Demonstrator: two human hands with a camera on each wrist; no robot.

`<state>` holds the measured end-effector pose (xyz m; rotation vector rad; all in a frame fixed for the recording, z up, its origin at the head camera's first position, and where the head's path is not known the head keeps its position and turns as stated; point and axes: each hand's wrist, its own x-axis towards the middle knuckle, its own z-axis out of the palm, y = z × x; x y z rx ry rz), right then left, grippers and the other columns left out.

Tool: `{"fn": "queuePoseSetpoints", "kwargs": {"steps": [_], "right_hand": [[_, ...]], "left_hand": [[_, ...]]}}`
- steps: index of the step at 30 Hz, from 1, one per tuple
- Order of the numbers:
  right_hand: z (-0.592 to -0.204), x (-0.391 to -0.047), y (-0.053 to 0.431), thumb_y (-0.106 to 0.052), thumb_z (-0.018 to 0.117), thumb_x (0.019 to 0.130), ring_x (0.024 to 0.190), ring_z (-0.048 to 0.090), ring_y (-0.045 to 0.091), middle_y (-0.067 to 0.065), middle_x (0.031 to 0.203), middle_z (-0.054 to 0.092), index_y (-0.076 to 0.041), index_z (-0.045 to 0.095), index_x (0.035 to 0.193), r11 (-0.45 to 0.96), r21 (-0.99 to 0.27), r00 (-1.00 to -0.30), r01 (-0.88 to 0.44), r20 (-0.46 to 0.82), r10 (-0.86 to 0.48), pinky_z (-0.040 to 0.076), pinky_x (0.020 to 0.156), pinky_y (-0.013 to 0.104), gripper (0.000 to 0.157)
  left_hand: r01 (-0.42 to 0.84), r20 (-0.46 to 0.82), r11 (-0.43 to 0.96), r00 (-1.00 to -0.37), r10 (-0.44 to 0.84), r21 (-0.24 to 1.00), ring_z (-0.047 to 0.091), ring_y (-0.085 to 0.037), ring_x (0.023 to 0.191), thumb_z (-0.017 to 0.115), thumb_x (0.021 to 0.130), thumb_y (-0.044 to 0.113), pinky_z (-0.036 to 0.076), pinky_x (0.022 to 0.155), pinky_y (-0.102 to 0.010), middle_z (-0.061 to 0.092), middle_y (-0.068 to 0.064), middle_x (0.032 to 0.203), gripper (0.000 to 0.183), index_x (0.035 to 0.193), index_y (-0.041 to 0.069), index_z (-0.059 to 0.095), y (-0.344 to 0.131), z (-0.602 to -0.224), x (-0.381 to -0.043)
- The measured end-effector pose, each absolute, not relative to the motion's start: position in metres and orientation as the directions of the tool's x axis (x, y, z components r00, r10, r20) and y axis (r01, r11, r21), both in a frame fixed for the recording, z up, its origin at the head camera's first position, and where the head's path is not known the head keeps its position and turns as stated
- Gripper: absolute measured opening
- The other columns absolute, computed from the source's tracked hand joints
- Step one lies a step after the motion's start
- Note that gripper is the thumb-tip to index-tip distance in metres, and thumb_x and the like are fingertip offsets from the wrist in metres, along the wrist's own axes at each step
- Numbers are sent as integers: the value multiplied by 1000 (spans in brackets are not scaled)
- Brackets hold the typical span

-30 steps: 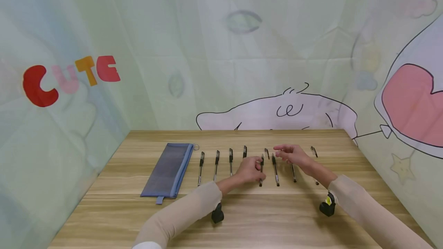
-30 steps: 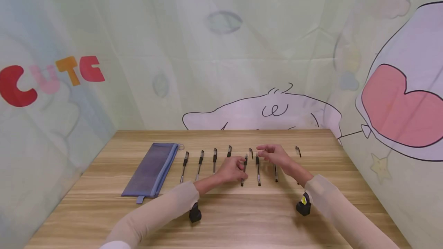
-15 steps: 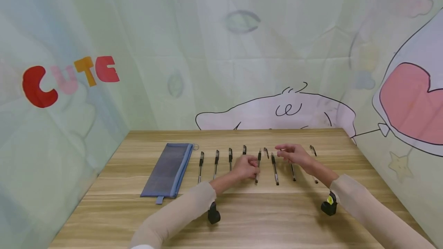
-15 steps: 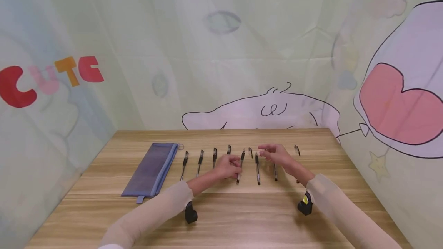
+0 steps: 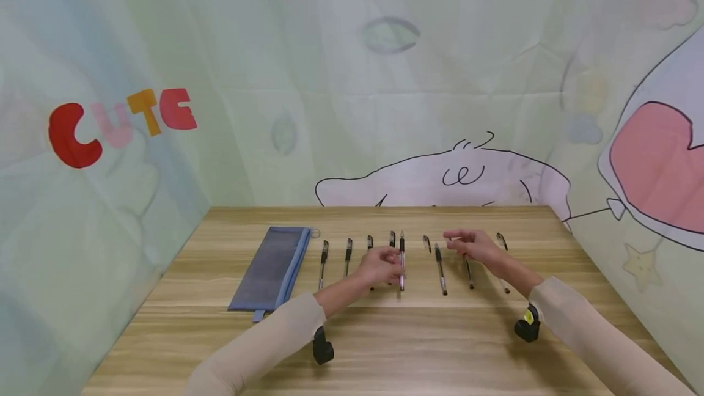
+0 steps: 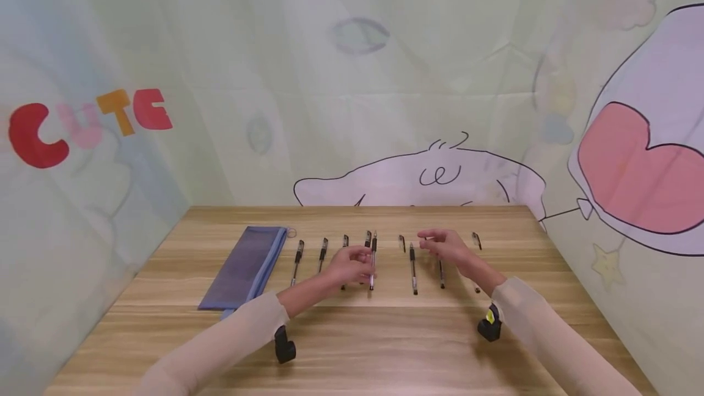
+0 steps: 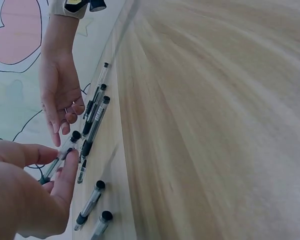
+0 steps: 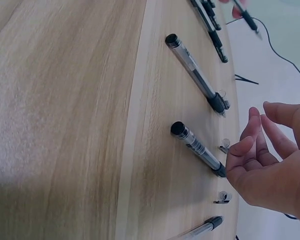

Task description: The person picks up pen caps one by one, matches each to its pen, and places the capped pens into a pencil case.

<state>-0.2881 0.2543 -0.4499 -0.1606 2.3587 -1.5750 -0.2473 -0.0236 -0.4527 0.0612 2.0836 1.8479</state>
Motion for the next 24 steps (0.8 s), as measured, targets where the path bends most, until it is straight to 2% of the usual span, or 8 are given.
{"fn": "queuePoseSetpoints", "kwargs": {"steps": [4,11,15,21,24], "right_hand": [[-451,-290,255,-18,60,104,88,56,13,15,124,69,5,50,145,399,-915,-948,62,-179,-264,51,72,24,49],[-455,-300,256,-20,59,105,87,53,15,6,107,65,3,51,146,429,-901,-949,63,-187,-255,49,70,24,48],[-456,-308,252,-23,59,105,86,51,16,6,104,63,2,52,145,451,-892,-947,43,-180,-265,48,71,26,47],[-461,-324,242,-21,63,102,87,58,15,19,114,70,6,62,134,527,-844,-956,-98,-67,-285,50,68,25,41],[-465,-332,237,-18,65,101,86,60,13,22,113,71,6,65,129,573,-800,-951,-177,-12,-310,51,66,23,37]], "left_hand": [[-184,-206,104,-937,282,977,76,-22,90,72,89,-5,66,86,-35,65,-16,111,54,140,-3,55,-33,-455,-244],[-177,-181,42,-942,283,983,74,-14,83,71,90,-5,66,84,-38,67,-18,117,57,144,-2,53,-42,-460,-239],[-175,-178,35,-945,273,984,73,-13,82,73,88,-4,66,84,-37,68,-17,116,59,144,1,53,-45,-460,-237],[-173,-172,22,-944,281,985,73,-13,82,73,88,-3,66,84,-37,68,-18,117,59,144,1,53,-47,-459,-235],[-182,-177,10,-940,293,983,73,-13,83,72,89,-3,66,84,-37,67,-19,118,58,144,2,53,-47,-459,-233]]}}
